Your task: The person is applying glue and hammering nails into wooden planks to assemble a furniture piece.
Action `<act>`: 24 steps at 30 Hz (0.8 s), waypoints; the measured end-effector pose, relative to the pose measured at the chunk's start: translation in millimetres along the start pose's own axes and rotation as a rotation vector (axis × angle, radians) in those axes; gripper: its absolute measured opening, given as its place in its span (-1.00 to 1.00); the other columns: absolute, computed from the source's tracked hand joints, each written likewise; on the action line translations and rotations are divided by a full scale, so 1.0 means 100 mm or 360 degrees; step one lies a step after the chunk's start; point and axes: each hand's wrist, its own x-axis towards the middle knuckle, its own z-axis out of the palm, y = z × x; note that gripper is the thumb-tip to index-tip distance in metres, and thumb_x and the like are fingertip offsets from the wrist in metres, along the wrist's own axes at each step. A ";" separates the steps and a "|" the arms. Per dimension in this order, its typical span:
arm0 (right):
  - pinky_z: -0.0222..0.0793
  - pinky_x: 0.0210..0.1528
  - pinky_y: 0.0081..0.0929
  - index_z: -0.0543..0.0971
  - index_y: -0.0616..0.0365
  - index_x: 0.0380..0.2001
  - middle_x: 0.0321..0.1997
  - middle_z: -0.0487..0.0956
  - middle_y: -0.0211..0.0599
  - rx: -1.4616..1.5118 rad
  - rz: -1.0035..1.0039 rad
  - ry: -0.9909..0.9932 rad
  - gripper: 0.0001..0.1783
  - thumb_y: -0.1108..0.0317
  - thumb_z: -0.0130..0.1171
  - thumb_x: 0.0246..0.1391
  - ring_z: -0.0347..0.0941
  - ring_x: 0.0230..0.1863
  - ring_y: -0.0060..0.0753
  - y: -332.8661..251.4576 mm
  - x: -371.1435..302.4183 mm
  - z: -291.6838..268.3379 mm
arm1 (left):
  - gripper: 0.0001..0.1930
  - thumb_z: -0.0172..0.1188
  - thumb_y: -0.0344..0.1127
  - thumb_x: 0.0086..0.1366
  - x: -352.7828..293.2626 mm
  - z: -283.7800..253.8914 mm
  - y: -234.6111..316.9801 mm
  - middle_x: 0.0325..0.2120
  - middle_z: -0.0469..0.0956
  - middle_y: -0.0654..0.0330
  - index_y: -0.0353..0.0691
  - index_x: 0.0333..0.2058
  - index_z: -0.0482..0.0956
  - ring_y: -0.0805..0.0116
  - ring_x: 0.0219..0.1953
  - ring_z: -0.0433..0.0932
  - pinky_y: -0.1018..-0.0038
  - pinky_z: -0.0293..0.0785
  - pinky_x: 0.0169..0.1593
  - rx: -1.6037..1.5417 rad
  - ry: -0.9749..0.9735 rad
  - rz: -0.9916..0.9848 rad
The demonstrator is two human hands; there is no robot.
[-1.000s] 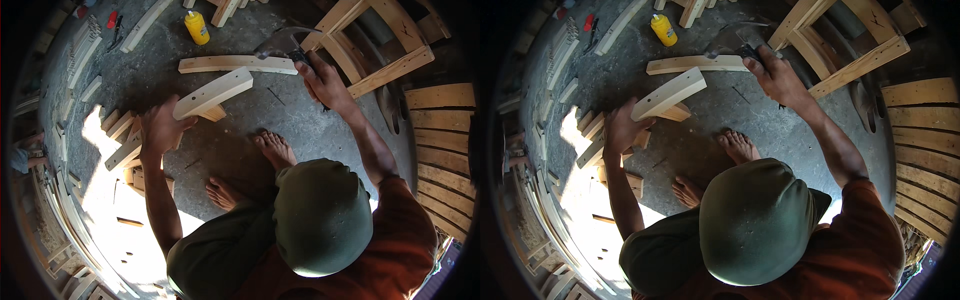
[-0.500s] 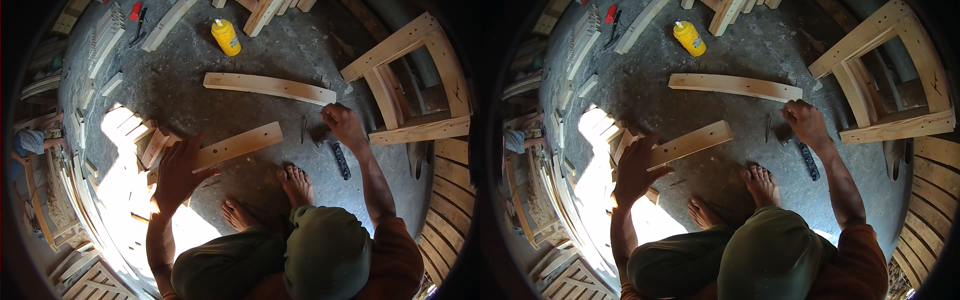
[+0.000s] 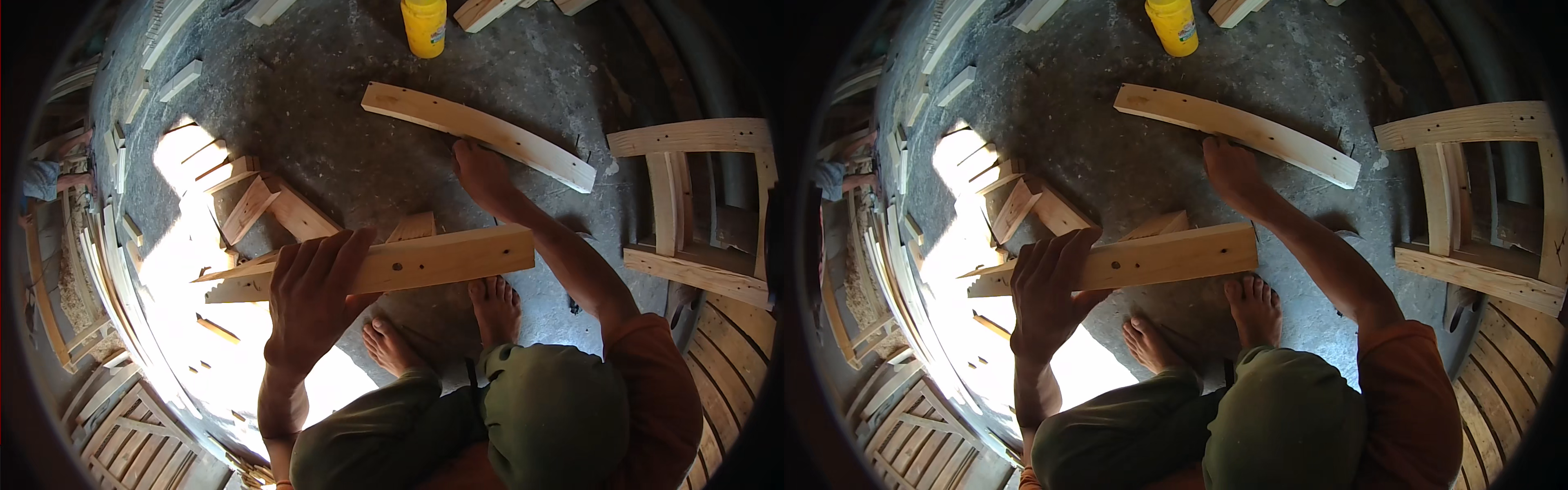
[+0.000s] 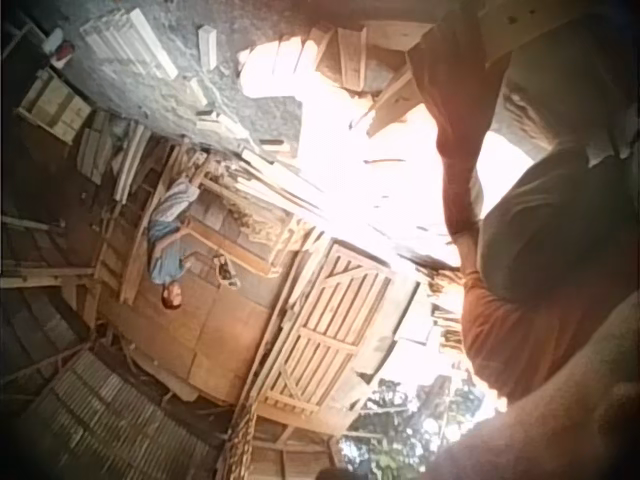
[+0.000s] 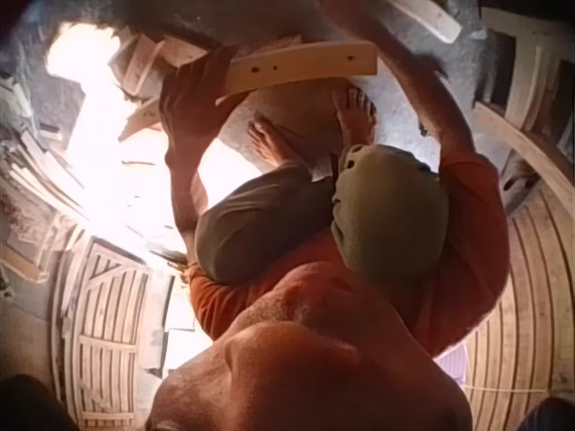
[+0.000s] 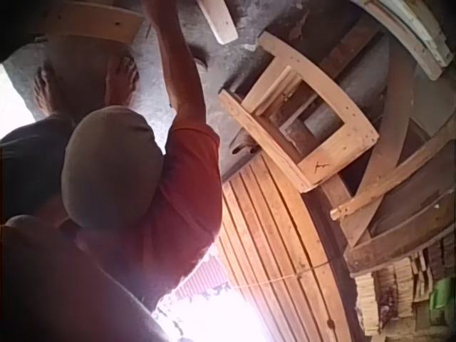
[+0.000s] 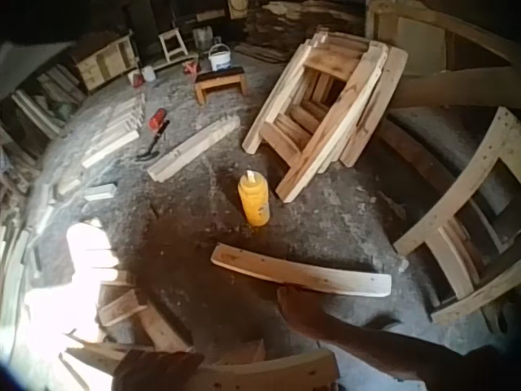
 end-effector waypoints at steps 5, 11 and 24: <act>0.54 -0.23 -0.06 0.56 0.28 -0.32 -0.44 0.60 0.01 0.0180 0.0216 -0.0291 -0.83 0.36 0.17 0.13 0.62 -0.33 0.07 0.18 0.01 -0.31 | -0.35 0.50 -0.14 -0.08 0.00 0.04 -0.01 -0.28 0.61 0.24 -0.17 0.02 0.52 0.25 -0.27 0.57 0.30 0.42 -0.18 -0.0016 0.0071 0.0082; 0.47 -0.23 -0.08 0.64 0.22 -0.43 -0.43 0.63 0.03 0.0549 0.0195 -0.0603 -0.72 0.19 0.36 0.03 0.60 -0.33 0.12 0.51 -0.41 -0.57 | -0.39 0.48 -0.09 -0.01 0.09 0.01 -0.05 -0.25 0.61 0.18 -0.16 0.01 0.53 0.19 -0.22 0.59 0.25 0.44 -0.13 0.0004 0.0012 -0.0050; 0.48 -0.40 -0.13 0.54 0.31 -0.35 -0.51 0.60 0.02 0.0591 0.0362 0.0040 -0.77 0.35 0.30 0.05 0.61 -0.44 0.06 0.17 -0.95 -0.63 | -0.40 0.51 -0.16 -0.01 0.11 0.03 -0.11 -0.18 0.61 0.08 -0.15 0.02 0.52 0.05 -0.12 0.60 0.20 0.47 -0.04 -0.0148 0.0158 -0.0036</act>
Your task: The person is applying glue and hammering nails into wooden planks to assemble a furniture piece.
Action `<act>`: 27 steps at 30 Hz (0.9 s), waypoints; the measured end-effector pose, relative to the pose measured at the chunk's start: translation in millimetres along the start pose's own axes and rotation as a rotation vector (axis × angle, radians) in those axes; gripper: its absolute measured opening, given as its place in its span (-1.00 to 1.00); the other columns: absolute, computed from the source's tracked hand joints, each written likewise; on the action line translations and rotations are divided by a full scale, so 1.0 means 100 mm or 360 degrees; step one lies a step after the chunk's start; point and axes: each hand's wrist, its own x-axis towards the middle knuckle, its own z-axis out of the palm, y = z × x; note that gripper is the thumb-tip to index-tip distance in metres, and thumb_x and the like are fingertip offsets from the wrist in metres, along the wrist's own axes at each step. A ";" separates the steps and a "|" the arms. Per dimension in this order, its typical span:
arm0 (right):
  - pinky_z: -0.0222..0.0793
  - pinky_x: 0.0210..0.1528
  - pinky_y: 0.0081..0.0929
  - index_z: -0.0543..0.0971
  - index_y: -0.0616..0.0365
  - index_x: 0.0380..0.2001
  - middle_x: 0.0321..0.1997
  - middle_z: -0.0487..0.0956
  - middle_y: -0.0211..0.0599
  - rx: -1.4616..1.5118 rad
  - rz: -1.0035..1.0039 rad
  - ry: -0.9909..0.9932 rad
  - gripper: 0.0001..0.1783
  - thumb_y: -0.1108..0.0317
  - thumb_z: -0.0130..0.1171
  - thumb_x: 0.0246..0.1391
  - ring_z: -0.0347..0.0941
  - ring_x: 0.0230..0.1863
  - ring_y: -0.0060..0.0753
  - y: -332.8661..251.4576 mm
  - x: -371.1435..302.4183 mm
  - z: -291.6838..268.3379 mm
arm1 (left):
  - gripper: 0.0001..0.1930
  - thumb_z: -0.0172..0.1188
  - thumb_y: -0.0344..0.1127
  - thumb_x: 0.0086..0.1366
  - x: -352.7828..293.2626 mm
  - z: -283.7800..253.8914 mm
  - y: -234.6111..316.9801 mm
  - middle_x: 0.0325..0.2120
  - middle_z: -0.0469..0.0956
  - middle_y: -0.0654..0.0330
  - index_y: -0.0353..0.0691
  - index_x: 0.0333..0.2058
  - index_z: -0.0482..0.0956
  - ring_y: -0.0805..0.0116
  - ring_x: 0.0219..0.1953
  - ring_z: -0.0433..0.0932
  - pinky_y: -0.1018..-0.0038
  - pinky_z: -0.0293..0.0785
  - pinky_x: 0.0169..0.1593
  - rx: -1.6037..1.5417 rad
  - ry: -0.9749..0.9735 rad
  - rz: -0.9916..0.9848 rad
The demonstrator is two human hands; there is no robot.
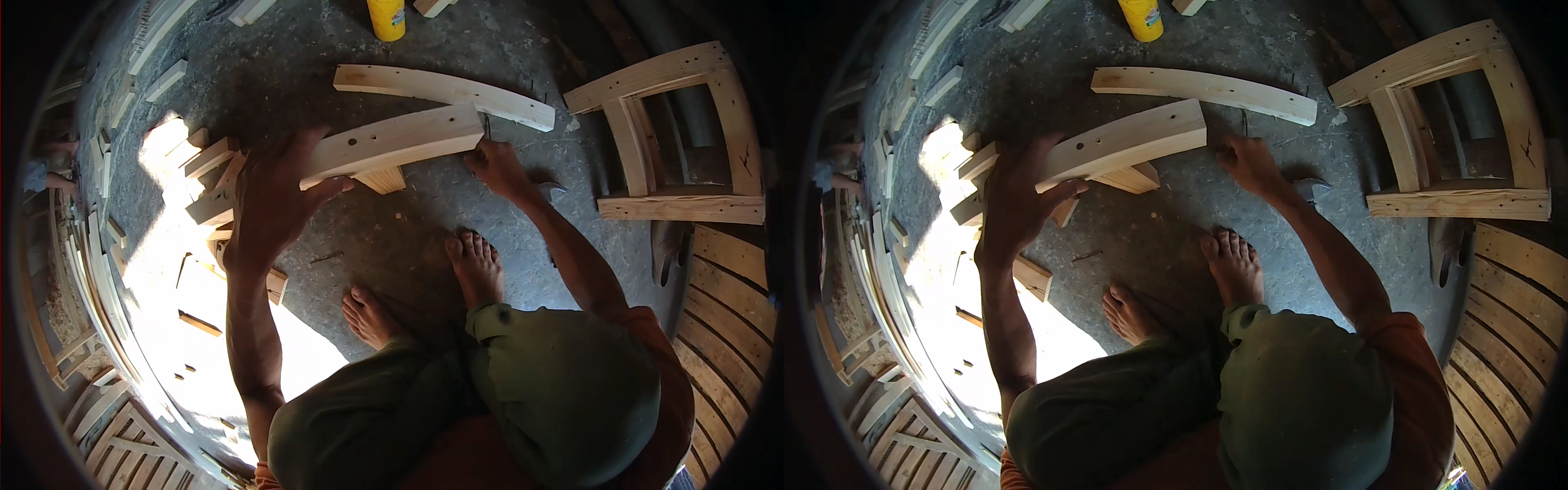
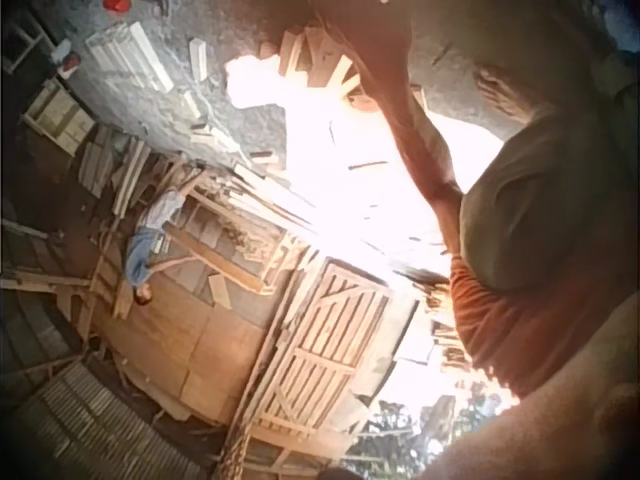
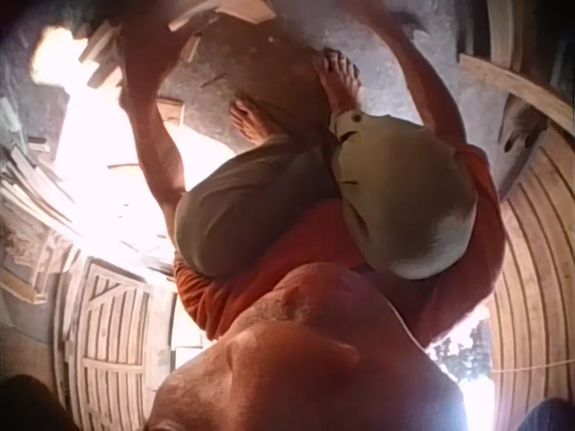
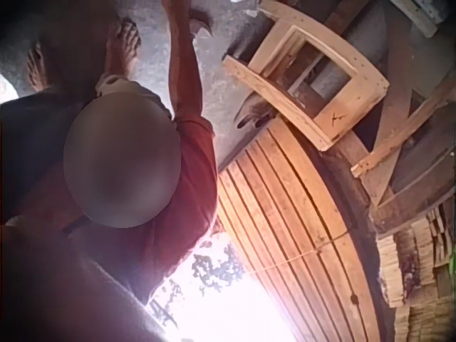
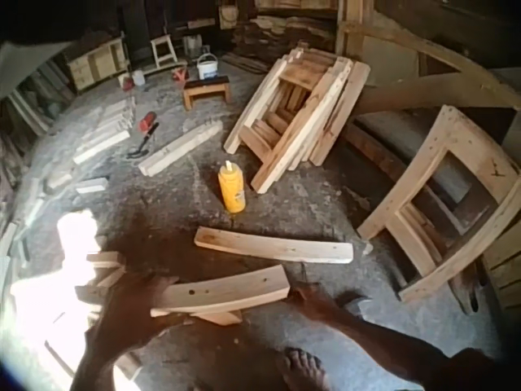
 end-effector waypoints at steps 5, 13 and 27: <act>0.31 -0.64 -0.62 0.40 0.26 -0.36 -0.51 0.53 -0.32 0.1439 -0.0322 0.0795 -0.87 0.57 0.18 0.12 0.43 -0.62 -0.60 -1.01 0.16 -1.07 | -0.43 0.51 -0.15 -0.02 -0.13 0.03 0.03 -0.25 0.62 0.10 -0.13 -0.02 0.53 0.05 -0.18 0.60 0.18 0.46 -0.08 0.0043 0.0147 0.0132; 0.49 -0.41 -0.64 0.37 0.15 -0.03 -0.46 0.59 -0.41 0.0872 -0.0867 0.0639 -0.57 0.62 0.24 0.04 0.53 -0.47 -0.66 -1.95 0.17 -0.78 | -0.44 0.52 -0.15 -0.03 -0.20 0.03 0.07 -0.24 0.61 0.08 -0.18 -0.05 0.56 0.05 -0.17 0.59 0.21 0.50 -0.10 0.0042 0.0285 0.0279; 0.57 -0.35 -0.53 0.56 0.19 -0.10 -0.31 0.68 -0.23 0.0188 -0.1135 0.0458 -0.71 0.46 0.34 0.10 0.67 -0.31 -0.46 -2.02 0.06 -0.69 | -0.45 0.49 -0.08 -0.02 -0.28 0.06 0.04 -0.25 0.59 0.12 -0.18 -0.07 0.55 0.05 -0.16 0.57 0.20 0.45 -0.07 0.0118 0.0277 0.0284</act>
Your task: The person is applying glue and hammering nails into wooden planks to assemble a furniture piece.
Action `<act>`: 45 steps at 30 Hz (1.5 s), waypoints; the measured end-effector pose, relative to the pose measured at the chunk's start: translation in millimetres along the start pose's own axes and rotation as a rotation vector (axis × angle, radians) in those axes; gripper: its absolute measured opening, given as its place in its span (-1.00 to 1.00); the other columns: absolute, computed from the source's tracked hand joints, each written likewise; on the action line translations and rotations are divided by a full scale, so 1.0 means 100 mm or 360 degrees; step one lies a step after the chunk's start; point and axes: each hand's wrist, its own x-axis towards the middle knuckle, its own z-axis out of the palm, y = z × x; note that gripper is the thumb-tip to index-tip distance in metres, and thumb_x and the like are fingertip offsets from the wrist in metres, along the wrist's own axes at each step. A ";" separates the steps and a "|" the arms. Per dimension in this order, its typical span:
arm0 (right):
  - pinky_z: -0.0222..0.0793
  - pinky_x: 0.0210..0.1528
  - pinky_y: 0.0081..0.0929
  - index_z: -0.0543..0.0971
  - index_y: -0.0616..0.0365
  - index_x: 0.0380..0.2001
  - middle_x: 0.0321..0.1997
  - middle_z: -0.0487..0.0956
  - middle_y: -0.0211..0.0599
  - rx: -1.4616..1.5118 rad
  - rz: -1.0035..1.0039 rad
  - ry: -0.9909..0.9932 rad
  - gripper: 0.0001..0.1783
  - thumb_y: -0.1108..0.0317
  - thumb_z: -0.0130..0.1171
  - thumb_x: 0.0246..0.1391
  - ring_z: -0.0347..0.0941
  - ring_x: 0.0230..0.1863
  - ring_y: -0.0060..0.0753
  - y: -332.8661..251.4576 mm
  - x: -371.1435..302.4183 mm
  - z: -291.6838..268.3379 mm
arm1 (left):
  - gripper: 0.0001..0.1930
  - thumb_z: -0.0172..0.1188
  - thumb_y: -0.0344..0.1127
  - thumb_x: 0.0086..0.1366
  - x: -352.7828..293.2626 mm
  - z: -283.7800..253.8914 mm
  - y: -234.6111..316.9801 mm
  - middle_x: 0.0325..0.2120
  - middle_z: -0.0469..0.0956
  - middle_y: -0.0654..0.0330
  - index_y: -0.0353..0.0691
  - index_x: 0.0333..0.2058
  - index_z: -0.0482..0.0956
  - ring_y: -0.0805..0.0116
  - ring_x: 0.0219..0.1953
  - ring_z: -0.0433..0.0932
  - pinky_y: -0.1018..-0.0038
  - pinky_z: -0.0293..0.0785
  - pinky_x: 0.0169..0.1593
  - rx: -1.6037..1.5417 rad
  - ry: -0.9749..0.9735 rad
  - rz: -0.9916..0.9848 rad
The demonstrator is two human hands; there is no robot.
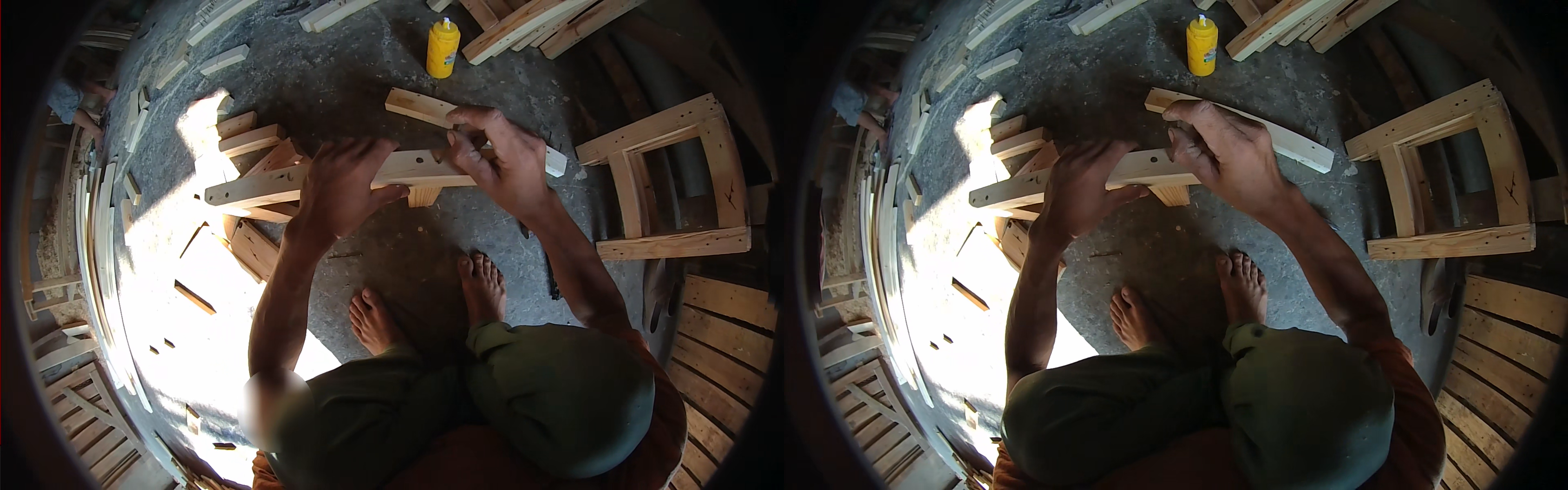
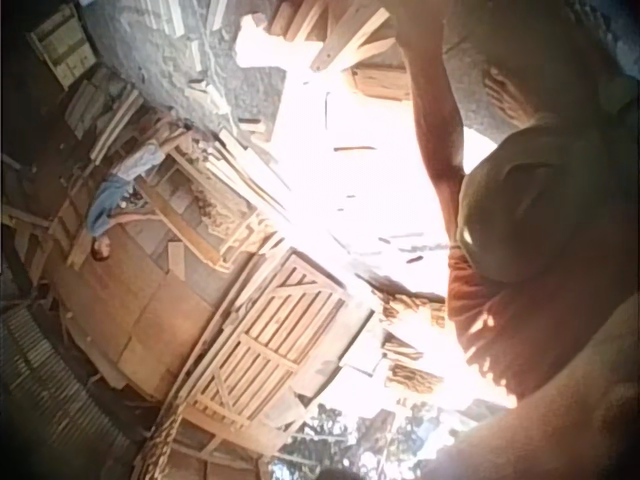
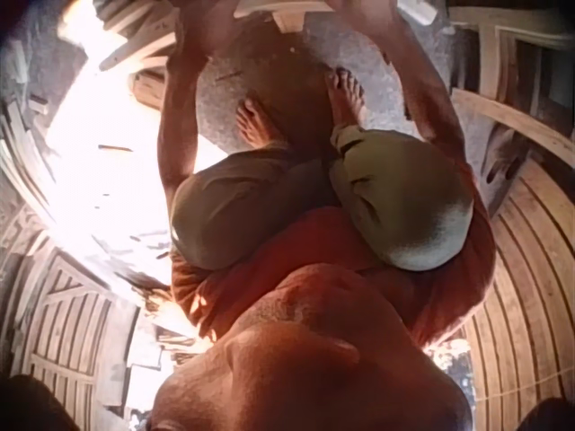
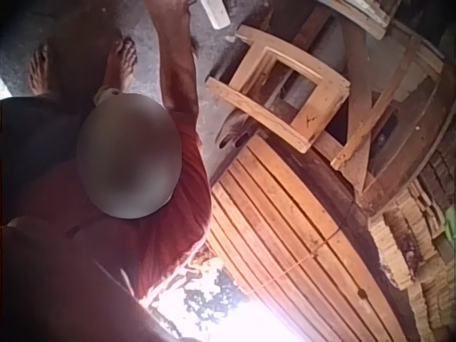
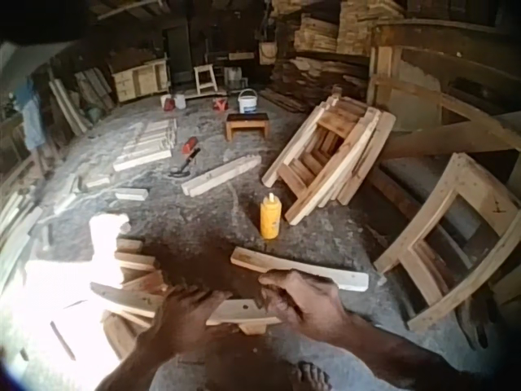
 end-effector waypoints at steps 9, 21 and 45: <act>0.56 -0.30 -0.52 0.55 0.21 -0.10 -0.26 0.67 -0.21 0.0045 0.0091 0.0034 -0.71 0.45 0.33 0.11 0.68 -0.27 -0.43 0.01 -0.01 0.00 | -0.45 0.47 -0.04 0.00 -0.03 0.00 -0.01 -0.27 0.59 0.12 -0.15 -0.06 0.55 0.06 -0.17 0.56 0.21 0.44 -0.06 0.0014 0.0001 -0.0001; 0.57 -0.31 -0.49 0.56 0.18 -0.15 -0.29 0.67 -0.22 -0.0022 -0.0076 -0.0098 -0.76 0.49 0.32 0.10 0.67 -0.29 -0.40 -0.04 0.04 -0.09 | -0.45 0.49 -0.10 -0.03 -0.03 0.01 -0.01 -0.26 0.60 0.13 -0.14 -0.06 0.55 0.05 -0.16 0.56 0.21 0.45 -0.06 -0.0020 0.0008 -0.0019; 0.57 -0.28 -0.45 0.53 0.20 -0.08 -0.33 0.63 -0.25 -0.0002 -0.0088 -0.0116 -0.71 0.53 0.28 0.11 0.64 -0.31 -0.37 -0.03 0.08 -0.08 | -0.46 0.49 -0.13 -0.03 0.01 -0.02 -0.03 -0.26 0.60 0.11 -0.14 -0.07 0.54 0.03 -0.16 0.58 0.20 0.46 -0.07 -0.0046 -0.0017 -0.0021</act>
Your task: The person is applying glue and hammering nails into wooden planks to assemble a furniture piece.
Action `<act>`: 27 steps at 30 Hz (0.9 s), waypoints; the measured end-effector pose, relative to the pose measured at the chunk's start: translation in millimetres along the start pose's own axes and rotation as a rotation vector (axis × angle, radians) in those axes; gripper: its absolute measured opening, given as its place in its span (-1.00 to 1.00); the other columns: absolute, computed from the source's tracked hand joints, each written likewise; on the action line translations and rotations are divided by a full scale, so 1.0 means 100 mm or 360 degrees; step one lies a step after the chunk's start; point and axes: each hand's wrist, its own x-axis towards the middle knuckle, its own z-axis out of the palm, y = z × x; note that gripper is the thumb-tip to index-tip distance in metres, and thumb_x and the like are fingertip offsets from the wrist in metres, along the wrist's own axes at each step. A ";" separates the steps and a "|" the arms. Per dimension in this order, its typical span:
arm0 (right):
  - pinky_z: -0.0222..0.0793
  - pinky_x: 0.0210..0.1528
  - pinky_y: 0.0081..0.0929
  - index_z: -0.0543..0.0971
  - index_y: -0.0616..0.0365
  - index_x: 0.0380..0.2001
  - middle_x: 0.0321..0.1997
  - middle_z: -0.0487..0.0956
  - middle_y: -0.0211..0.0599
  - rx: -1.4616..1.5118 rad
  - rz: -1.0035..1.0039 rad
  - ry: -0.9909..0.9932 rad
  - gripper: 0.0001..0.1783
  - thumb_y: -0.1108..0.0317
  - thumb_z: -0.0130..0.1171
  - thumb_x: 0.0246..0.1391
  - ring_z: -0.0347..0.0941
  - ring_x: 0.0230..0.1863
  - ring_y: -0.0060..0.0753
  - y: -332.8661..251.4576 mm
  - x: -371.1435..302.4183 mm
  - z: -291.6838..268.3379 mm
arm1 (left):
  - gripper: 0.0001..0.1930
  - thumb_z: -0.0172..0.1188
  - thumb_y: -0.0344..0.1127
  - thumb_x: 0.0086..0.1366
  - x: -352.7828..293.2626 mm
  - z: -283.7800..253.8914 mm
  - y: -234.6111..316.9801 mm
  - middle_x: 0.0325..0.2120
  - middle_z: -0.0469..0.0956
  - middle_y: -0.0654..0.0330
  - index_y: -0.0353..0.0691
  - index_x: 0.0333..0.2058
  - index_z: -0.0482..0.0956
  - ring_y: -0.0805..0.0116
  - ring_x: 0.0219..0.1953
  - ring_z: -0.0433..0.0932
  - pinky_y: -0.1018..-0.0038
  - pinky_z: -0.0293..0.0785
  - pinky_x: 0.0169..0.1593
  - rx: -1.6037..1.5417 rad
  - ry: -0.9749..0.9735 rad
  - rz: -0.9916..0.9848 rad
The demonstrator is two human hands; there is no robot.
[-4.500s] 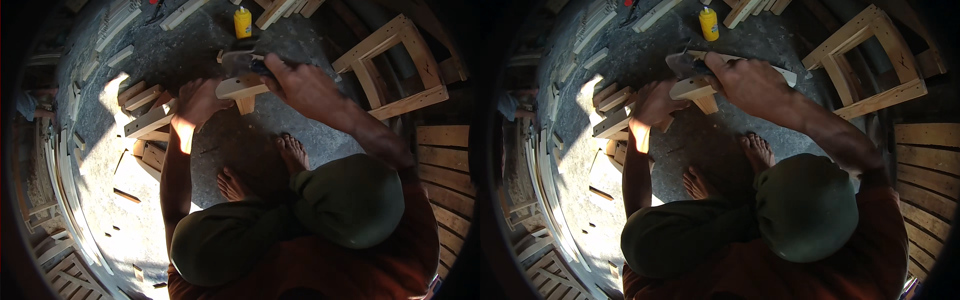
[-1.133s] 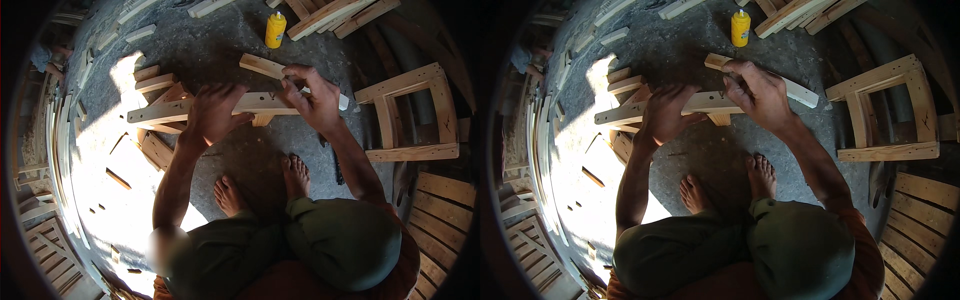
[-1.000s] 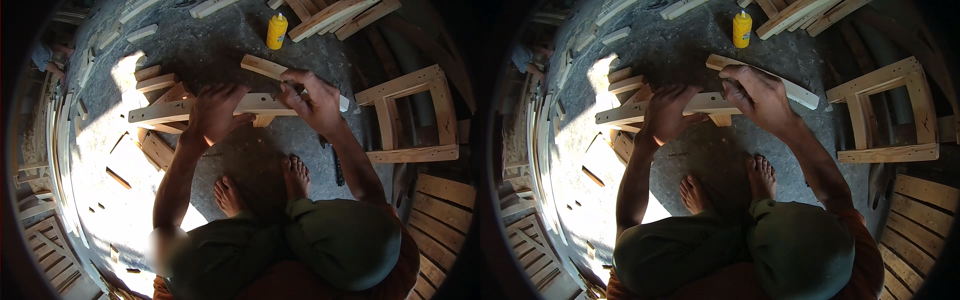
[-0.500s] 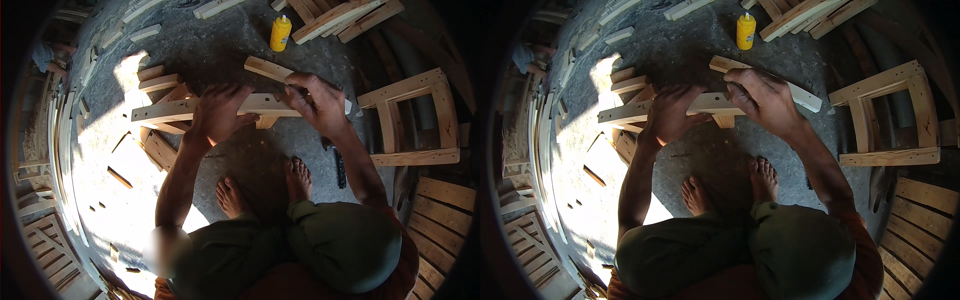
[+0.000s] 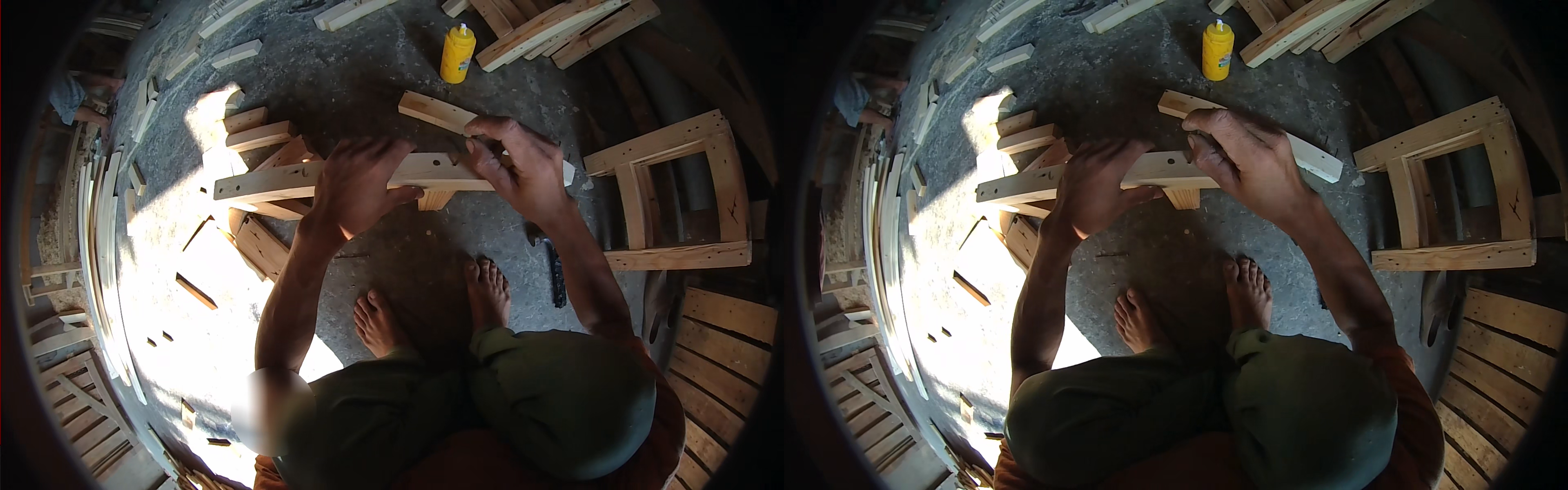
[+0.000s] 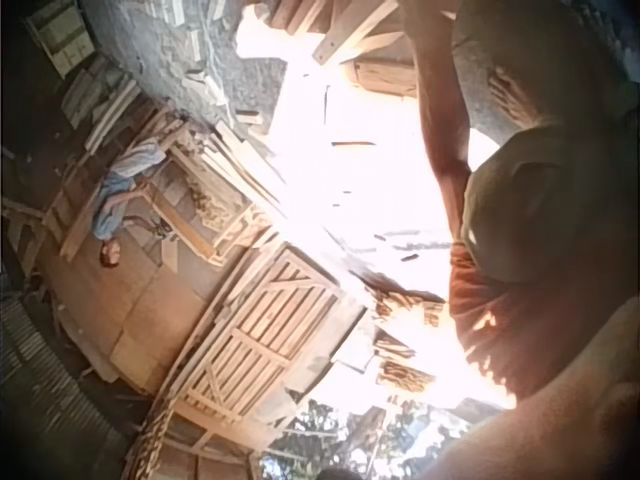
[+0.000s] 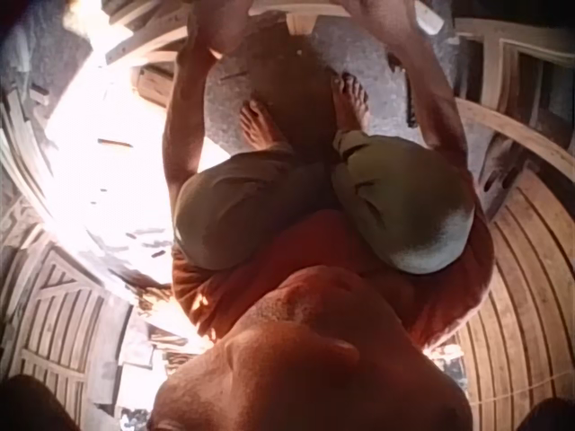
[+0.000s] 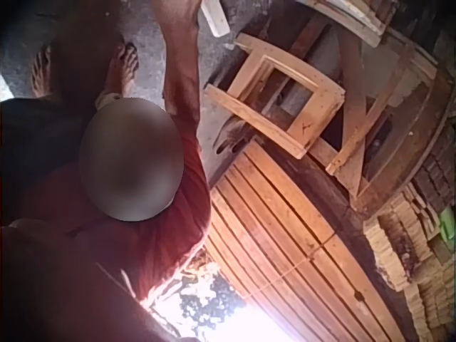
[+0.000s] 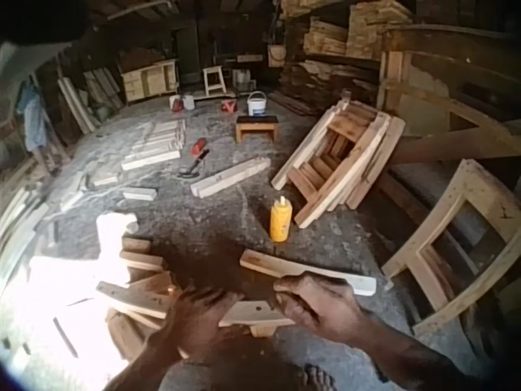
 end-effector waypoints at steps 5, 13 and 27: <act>0.57 -0.30 -0.42 0.55 0.20 -0.09 -0.29 0.63 -0.21 0.0041 0.0054 -0.0071 -0.71 0.55 0.28 0.10 0.64 -0.31 -0.32 0.01 -0.08 0.07 | -0.47 0.49 -0.13 -0.03 -0.01 -0.01 0.01 -0.27 0.60 0.10 -0.13 -0.08 0.54 0.01 -0.17 0.58 0.19 0.46 -0.07 -0.0020 -0.0015 -0.0015; 0.50 -0.17 -0.38 0.52 0.22 0.02 -0.26 0.63 -0.22 0.0107 0.0288 0.0006 -0.59 0.44 0.34 0.10 0.57 -0.23 -0.34 0.05 -0.18 -0.11 | -0.34 0.51 -0.06 -0.04 0.04 -0.11 0.04 -0.16 0.60 0.06 -0.14 0.05 0.52 0.01 -0.06 0.57 0.21 0.45 0.02 -0.0187 -0.0199 -0.0043; 0.51 -0.26 0.07 0.46 0.28 -0.14 -0.39 0.57 0.07 -0.0760 0.1508 -0.0293 -0.53 0.14 0.32 0.02 0.58 -0.26 0.24 1.06 -3.83 -0.37 | -0.80 0.31 -0.23 0.25 0.23 0.11 0.30 -0.29 0.61 0.12 -0.20 -0.24 0.63 0.05 -0.30 0.63 0.32 0.53 -0.23 -0.0505 0.0138 0.0088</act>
